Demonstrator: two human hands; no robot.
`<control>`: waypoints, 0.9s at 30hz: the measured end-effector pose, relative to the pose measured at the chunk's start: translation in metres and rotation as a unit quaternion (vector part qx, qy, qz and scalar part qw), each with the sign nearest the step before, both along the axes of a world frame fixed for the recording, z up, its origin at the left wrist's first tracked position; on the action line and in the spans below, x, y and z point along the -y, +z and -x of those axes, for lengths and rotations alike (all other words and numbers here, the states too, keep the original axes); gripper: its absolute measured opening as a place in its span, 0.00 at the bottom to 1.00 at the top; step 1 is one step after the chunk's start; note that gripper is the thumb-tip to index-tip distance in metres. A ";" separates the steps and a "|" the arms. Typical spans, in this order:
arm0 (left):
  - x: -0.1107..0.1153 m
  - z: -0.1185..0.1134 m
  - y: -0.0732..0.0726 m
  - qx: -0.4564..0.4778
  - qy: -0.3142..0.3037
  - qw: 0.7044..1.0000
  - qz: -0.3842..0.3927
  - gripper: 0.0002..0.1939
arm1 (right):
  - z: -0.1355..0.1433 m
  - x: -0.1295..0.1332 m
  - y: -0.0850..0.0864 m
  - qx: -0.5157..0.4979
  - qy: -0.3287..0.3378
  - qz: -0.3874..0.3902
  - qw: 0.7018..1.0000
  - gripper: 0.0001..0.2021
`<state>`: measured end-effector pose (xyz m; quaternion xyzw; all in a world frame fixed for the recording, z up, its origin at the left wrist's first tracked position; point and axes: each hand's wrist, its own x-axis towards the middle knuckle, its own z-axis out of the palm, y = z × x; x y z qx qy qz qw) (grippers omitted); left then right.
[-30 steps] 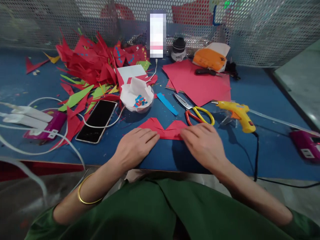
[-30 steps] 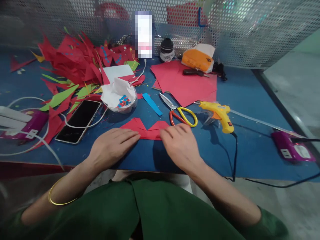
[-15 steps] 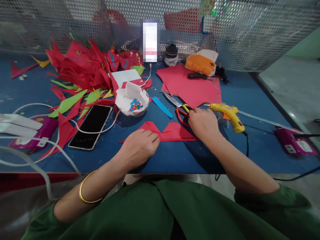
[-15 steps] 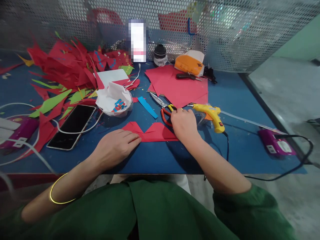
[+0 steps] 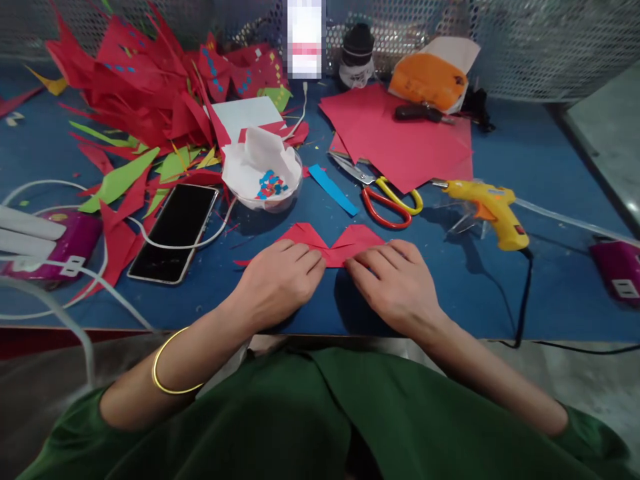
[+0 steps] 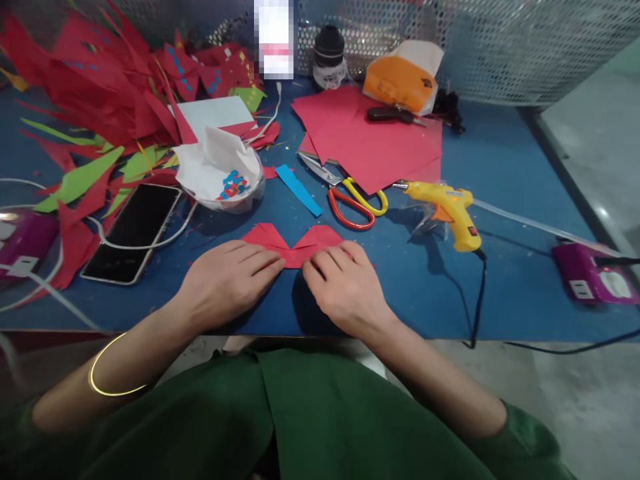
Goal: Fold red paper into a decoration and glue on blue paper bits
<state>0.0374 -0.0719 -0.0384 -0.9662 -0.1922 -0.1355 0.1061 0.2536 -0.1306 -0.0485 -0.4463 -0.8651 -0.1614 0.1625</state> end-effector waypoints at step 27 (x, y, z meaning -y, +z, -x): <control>0.001 -0.001 -0.005 0.102 0.130 0.964 0.209 0.08 | 0.019 -0.007 -0.002 -0.221 -0.138 0.186 0.947 0.07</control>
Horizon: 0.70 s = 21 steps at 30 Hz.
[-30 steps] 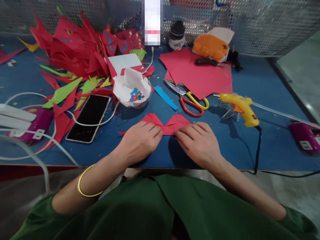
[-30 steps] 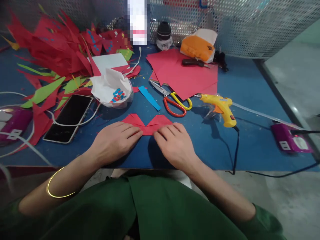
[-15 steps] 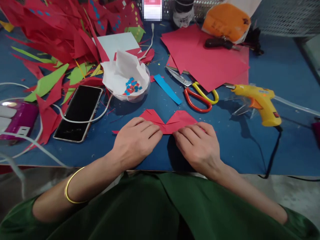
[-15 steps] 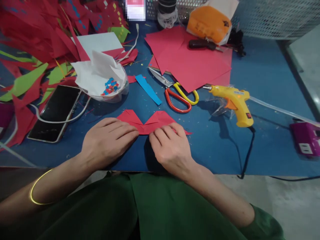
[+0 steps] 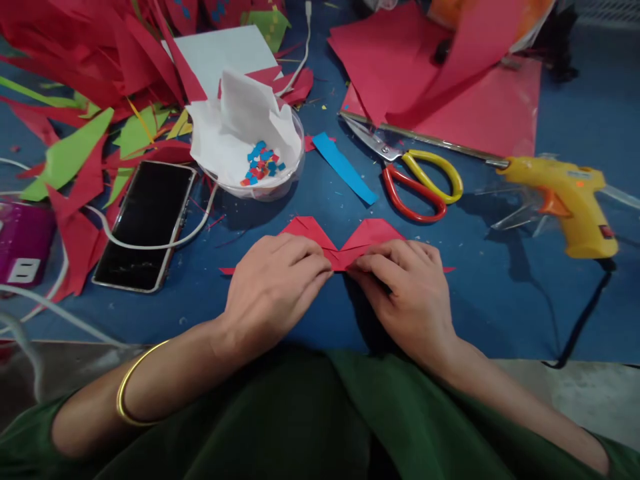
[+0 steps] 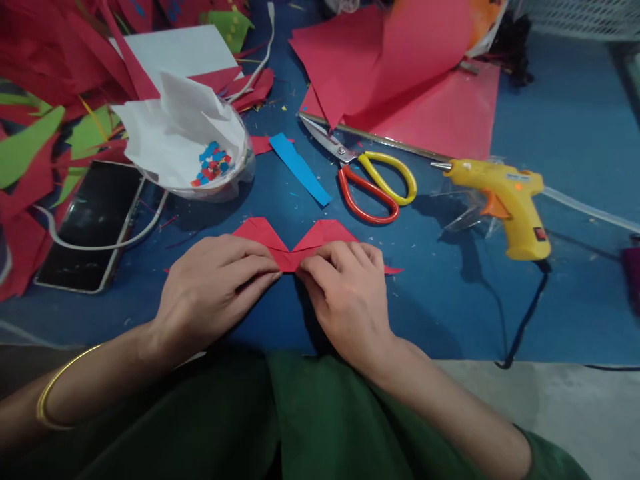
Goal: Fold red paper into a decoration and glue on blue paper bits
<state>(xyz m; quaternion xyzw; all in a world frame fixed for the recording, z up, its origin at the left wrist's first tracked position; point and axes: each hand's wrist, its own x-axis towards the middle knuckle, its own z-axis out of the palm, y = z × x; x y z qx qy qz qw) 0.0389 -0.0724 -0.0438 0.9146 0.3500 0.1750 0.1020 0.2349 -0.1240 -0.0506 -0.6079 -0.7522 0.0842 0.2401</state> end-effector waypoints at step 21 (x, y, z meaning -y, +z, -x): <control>-0.005 -0.008 0.002 -0.007 0.061 0.998 0.034 0.08 | 0.004 -0.006 0.002 0.002 -0.041 0.057 0.998 0.05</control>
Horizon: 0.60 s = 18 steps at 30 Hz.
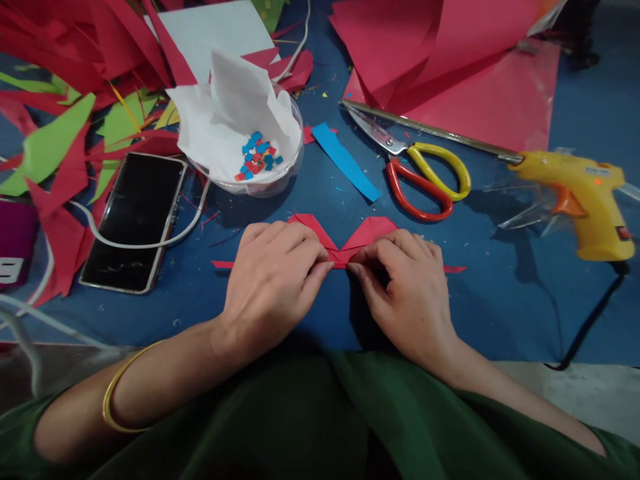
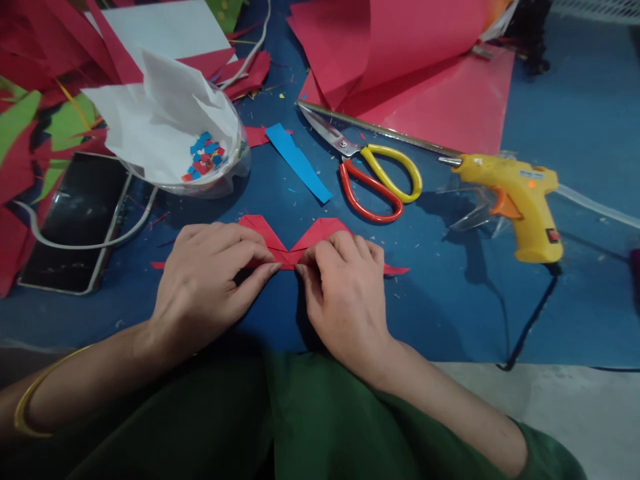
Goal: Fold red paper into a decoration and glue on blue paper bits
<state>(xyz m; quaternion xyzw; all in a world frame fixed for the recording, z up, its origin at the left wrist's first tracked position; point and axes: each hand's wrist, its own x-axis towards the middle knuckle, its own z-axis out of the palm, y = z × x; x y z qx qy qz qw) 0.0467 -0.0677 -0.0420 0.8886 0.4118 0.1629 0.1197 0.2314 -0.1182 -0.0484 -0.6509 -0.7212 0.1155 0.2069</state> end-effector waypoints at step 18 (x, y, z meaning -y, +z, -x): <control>0.002 -0.003 0.002 -0.033 -0.014 0.996 -0.083 0.09 | 0.001 -0.001 0.001 0.031 -0.003 -0.007 0.999 0.03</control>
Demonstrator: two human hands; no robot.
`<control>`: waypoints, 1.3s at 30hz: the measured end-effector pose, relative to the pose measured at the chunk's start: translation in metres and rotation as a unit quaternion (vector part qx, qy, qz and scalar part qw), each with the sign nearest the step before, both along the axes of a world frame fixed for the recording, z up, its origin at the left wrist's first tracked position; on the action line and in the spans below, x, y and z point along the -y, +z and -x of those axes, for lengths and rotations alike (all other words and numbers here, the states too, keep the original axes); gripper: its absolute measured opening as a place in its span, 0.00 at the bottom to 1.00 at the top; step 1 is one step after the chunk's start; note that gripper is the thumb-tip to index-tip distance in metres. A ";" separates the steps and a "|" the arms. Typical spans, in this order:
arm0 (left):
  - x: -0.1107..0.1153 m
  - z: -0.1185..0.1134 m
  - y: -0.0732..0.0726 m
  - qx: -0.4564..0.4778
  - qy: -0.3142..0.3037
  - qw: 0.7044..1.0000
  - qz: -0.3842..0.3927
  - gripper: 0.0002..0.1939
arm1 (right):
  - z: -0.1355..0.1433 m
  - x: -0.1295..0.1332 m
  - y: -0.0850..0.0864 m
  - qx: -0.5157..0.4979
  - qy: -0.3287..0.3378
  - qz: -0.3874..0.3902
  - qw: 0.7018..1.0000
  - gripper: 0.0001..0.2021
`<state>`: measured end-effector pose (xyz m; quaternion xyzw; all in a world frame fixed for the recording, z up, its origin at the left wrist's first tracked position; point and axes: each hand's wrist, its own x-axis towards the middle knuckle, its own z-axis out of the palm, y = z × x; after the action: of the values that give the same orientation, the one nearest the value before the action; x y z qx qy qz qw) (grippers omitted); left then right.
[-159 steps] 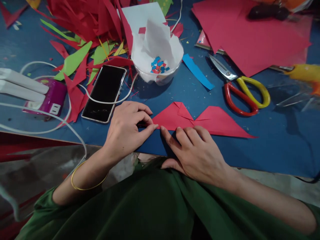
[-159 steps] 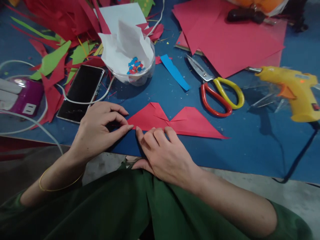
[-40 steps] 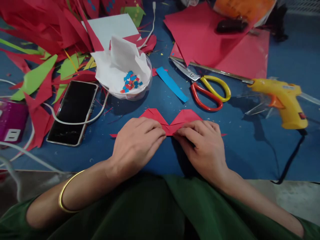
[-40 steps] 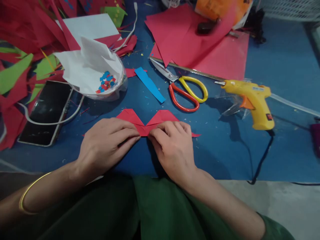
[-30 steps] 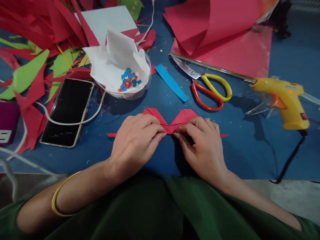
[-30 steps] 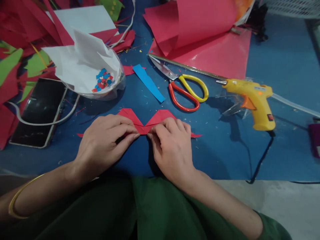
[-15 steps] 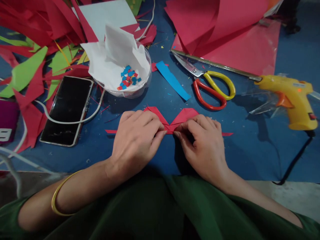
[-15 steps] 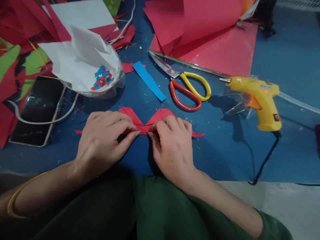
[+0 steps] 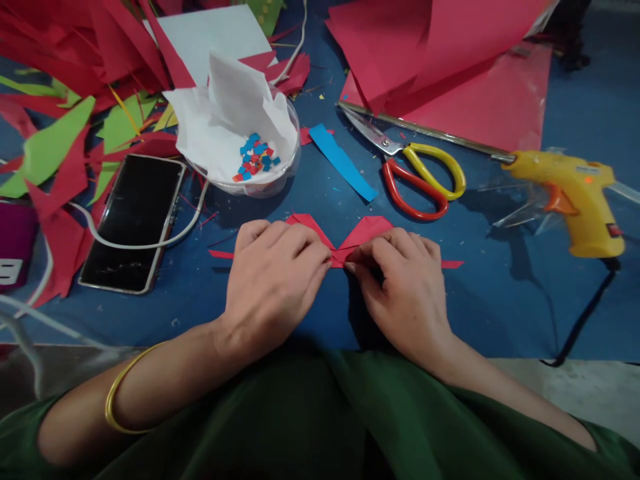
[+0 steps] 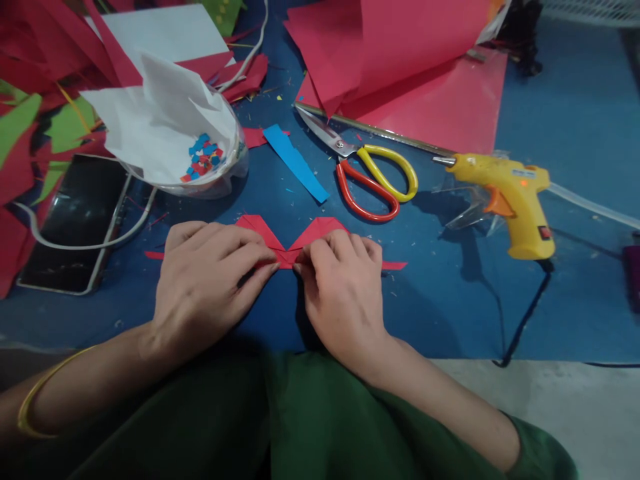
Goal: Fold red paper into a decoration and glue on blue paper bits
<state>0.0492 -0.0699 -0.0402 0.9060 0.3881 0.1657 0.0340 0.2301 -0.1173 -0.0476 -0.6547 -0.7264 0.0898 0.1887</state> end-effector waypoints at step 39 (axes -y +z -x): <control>0.014 -0.010 0.000 -0.137 -0.210 0.963 -0.101 0.26 | -0.031 -0.009 0.017 0.029 0.001 0.102 0.994 0.04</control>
<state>0.0593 -0.0841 -0.0397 0.9799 0.1713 0.0673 -0.0775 0.2608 -0.1082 -0.0310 -0.6721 -0.7194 0.1445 0.0992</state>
